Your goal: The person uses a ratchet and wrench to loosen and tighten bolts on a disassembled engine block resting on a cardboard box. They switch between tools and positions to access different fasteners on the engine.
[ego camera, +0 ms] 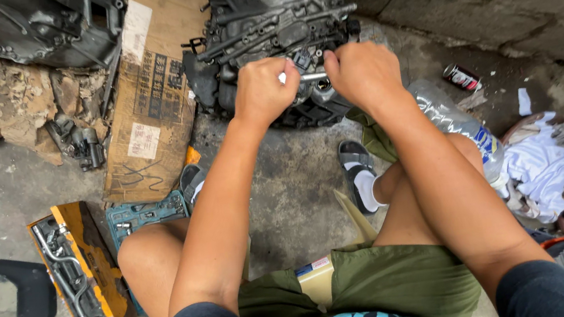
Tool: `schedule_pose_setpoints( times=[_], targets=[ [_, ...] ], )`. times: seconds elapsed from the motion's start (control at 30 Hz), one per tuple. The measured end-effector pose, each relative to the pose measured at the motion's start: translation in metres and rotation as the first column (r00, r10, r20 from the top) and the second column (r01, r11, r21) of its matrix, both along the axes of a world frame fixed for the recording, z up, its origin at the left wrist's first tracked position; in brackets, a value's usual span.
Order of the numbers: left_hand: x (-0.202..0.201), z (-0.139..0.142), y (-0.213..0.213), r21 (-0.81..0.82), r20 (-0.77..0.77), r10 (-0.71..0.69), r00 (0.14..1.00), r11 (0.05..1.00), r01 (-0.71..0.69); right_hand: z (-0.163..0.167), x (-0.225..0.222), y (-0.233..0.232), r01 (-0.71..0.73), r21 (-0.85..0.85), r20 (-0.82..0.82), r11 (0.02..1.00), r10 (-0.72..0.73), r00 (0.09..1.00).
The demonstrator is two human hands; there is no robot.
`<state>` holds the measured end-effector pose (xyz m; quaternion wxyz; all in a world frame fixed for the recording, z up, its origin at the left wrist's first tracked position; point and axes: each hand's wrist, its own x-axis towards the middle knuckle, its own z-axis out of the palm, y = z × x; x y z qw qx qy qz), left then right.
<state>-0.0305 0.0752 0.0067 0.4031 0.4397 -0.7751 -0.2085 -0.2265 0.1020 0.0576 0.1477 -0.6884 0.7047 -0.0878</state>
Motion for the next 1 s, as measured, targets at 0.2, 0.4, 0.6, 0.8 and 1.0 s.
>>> schedule_pose_setpoints(
  times=[0.2, 0.4, 0.6, 0.8, 1.0],
  targets=[
    [-0.001, 0.014, -0.021, 0.071, 0.492, -0.117, 0.863, 0.993, 0.094, -0.009, 0.006, 0.009, 0.101, 0.041, 0.001, 0.994, -0.101, 0.995],
    [0.001, 0.027, -0.028, -0.086, 0.611, -0.234, 0.756, 0.930, 0.358, -0.015, 0.013, 0.020, 0.116, -0.064, -0.021, 0.991, -0.117, 0.993],
    [0.009, 0.046, -0.029, -0.056, 0.711, -0.312, 0.631, 0.869, 0.492, -0.005, 0.020, 0.020, 0.098, -0.038, -0.022, 0.994, -0.099, 0.995],
    [0.014, 0.031, -0.047, 0.047, 0.664, -0.413, 0.624, 0.855, 0.516, -0.001, 0.035, 0.026, 0.188, 0.065, -0.052, 0.980, -0.184, 0.981],
    [0.010, 0.015, -0.049, 0.122, 0.691, -0.426, 0.584, 0.865, 0.486, -0.009, 0.048, 0.038, 0.302, 0.270, 0.008, 0.914, -0.316, 0.949]
  ],
)
